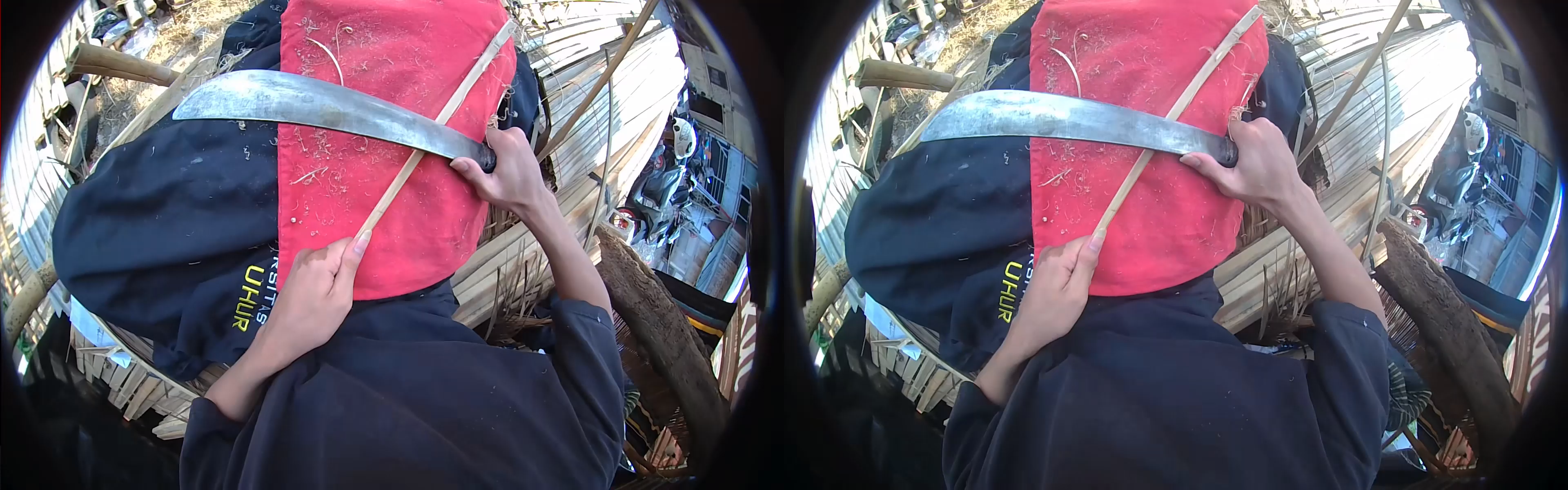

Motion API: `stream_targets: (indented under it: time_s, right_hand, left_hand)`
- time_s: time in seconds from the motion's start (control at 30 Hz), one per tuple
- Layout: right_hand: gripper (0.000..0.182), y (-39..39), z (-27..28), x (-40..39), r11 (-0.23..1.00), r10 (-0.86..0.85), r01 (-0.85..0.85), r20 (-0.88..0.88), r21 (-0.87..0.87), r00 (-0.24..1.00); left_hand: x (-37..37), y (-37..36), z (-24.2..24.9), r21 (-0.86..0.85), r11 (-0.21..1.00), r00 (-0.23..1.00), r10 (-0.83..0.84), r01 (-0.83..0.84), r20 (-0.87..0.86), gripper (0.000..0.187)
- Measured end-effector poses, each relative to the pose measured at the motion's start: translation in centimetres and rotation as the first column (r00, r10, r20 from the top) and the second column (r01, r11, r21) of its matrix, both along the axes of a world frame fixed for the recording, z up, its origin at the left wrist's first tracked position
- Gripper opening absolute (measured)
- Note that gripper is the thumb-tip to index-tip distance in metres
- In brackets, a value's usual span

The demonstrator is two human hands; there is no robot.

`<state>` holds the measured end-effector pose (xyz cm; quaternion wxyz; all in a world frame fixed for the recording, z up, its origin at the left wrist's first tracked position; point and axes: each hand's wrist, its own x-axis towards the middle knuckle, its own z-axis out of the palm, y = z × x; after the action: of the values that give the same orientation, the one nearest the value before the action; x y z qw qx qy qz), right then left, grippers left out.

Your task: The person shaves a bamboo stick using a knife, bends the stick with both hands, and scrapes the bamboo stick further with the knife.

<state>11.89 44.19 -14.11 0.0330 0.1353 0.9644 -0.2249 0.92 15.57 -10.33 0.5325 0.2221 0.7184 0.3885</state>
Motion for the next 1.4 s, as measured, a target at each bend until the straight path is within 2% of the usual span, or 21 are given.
stream_targets:
  time_s: [0.1,0.17,0.23,0.3,0.5,0.6,0.7,0.8,0.9,1.0,1.03,1.1,1.13,1.23,1.27,1.4]
  right_hand:
    - [0.068,-0.3,0.7,-0.6,0.995,0.051,-0.047,-0.039,0.093,0.998]
    - [0.068,0.0,0.4,-0.5,0.993,0.08,-0.073,-0.068,0.096,0.994]
    - [0.069,-0.3,0.5,-0.7,0.992,0.055,-0.051,-0.025,0.118,0.998]
    - [0.069,-0.3,0.5,-0.9,0.989,0.057,-0.057,0.001,0.14,0.998]
    - [0.07,-0.4,0.4,-0.9,0.987,0.061,-0.064,0.022,0.146,0.998]
    - [0.07,-0.5,0.4,-0.9,0.988,0.081,-0.082,0.011,0.131,0.997]
    - [0.07,-0.7,0.4,-0.6,0.979,0.134,-0.136,0.025,0.153,0.991]
    - [0.069,-0.7,0.2,-0.4,0.99,0.066,-0.064,-0.013,0.127,0.998]
    - [0.066,-0.5,-0.2,-0.1,0.991,0.079,-0.074,-0.041,0.11,0.996]
    - [0.062,-0.9,-0.4,-0.3,0.995,0.056,-0.042,-0.164,0.09,0.985]
    - [0.056,-0.8,-0.4,-0.4,0.997,-0.062,0.067,-0.104,0.048,0.993]
    - [0.053,-0.1,-1.1,-0.2,0.987,-0.163,0.161,-0.093,-0.027,0.982]
    - [0.051,-0.3,-1.5,0.0,0.989,-0.149,0.149,-0.1,-0.002,0.984]
    - [0.052,-1.2,0.0,-0.7,0.977,-0.174,0.157,-0.114,-0.144,0.978]
    - [0.054,-0.9,-0.2,-0.4,0.991,-0.119,0.11,-0.14,-0.07,0.983]
    - [0.062,-0.7,-0.5,1.0,0.936,-0.268,0.24,-0.078,-0.257,0.96]
  left_hand:
    - [-0.7,4.8,-1.8,0.118,0.993,0.999,0.01,-0.005,-0.045,0.037]
    - [-0.9,6.6,-3.5,0.31,0.947,0.956,0.008,0.087,-0.293,0.039]
    - [-1.1,7.4,-3.5,0.315,0.944,0.954,0.002,0.097,-0.299,0.04]
    - [-1.8,7.5,-2.7,0.137,0.99,0.997,-0.019,0.028,-0.069,0.04]
    - [-1.1,2.7,-2.7,-0.021,1.0,0.993,0.024,-0.022,0.115,0.044]
    - [-0.3,-0.6,-2.9,-0.03,0.997,0.964,0.081,-0.076,0.253,0.046]
    - [0.2,-2.6,-2.5,0.013,0.997,0.975,0.065,-0.07,0.211,0.045]
    - [0.3,-4.8,-0.8,-0.085,0.995,0.986,0.058,-0.045,0.157,0.043]
    - [0.9,-8.6,0.7,-0.139,0.989,0.974,0.078,-0.048,0.214,0.043]
    - [1.4,-11.8,2.5,-0.239,0.97,0.929,0.126,-0.043,0.348,0.044]
    - [1.7,-13.5,3.1,-0.244,0.969,0.944,0.113,-0.036,0.311,0.044]
    - [2.7,-16.7,4.0,-0.255,0.967,0.968,0.088,-0.026,0.236,0.044]
    - [2.9,-17.6,4.1,-0.281,0.959,0.974,0.088,-0.026,0.208,0.043]
    - [3.4,-17.7,4.1,-0.247,0.968,0.977,0.089,-0.039,0.196,0.042]
    - [3.4,-17.5,3.8,-0.262,0.965,0.985,0.062,-0.018,0.16,0.041]
    - [3.2,-14.3,2.6,-0.077,0.996,0.978,-0.05,0.035,-0.201,0.035]
